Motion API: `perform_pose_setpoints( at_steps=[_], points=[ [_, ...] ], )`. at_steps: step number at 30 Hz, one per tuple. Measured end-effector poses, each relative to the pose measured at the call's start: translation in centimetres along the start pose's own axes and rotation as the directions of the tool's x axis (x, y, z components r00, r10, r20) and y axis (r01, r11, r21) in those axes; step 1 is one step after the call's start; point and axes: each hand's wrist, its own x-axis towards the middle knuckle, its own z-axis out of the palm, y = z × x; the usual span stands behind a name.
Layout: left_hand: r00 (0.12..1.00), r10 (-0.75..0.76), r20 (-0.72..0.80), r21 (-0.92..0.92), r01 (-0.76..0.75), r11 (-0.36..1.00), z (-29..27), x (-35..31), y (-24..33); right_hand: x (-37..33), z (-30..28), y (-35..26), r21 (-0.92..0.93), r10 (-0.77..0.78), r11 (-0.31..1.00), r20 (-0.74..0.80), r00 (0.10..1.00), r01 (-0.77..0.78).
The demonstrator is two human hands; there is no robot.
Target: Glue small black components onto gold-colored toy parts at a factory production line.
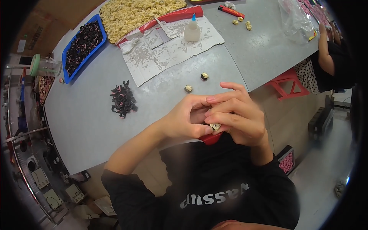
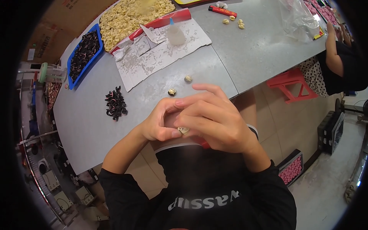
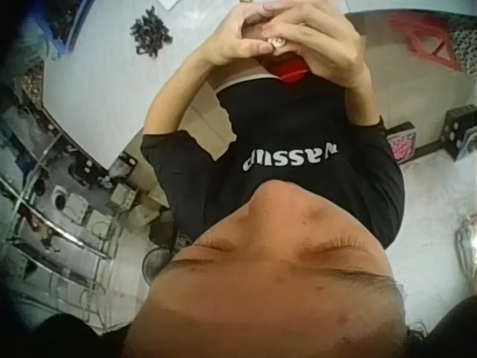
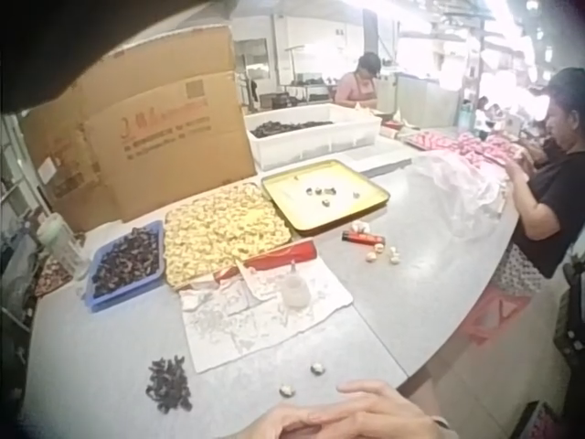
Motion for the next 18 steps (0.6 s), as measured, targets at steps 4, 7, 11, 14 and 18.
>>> perform_pose_setpoints(
  at_steps=[4, 7, 11, 14, 18],
  points=[
    [0.995, 0.019, -0.100, 0.016, -0.017, 1.000, 0.7, 0.1, -0.3, -0.2, -0.1, 0.3, -0.004, -0.006, 1.000, -0.061, 0.998, 0.006],
    [0.960, 0.240, -0.142, 0.178, -0.214, 0.960, 0.6, 0.7, -0.5, -0.8, -0.2, 0.7, 0.067, 0.041, 0.997, -0.137, 0.990, -0.032],
    [0.684, 0.725, 0.083, 0.923, -0.327, 0.203, 0.4, 0.4, -0.8, -2.0, 0.7, 0.6, 0.517, 0.361, 0.832, -0.233, 0.903, -0.199],
    [0.447, 0.810, 0.380, 0.920, -0.278, -0.278, 0.3, 0.4, -1.5, -2.7, 1.8, 0.5, 0.883, 0.449, 0.420, -0.002, 0.894, -0.209],
    [0.424, 0.791, 0.441, 0.895, -0.265, -0.358, 0.0, 0.5, -1.9, -3.1, 2.2, 0.3, 0.921, 0.472, 0.283, 0.108, 0.875, -0.267]
  ],
)
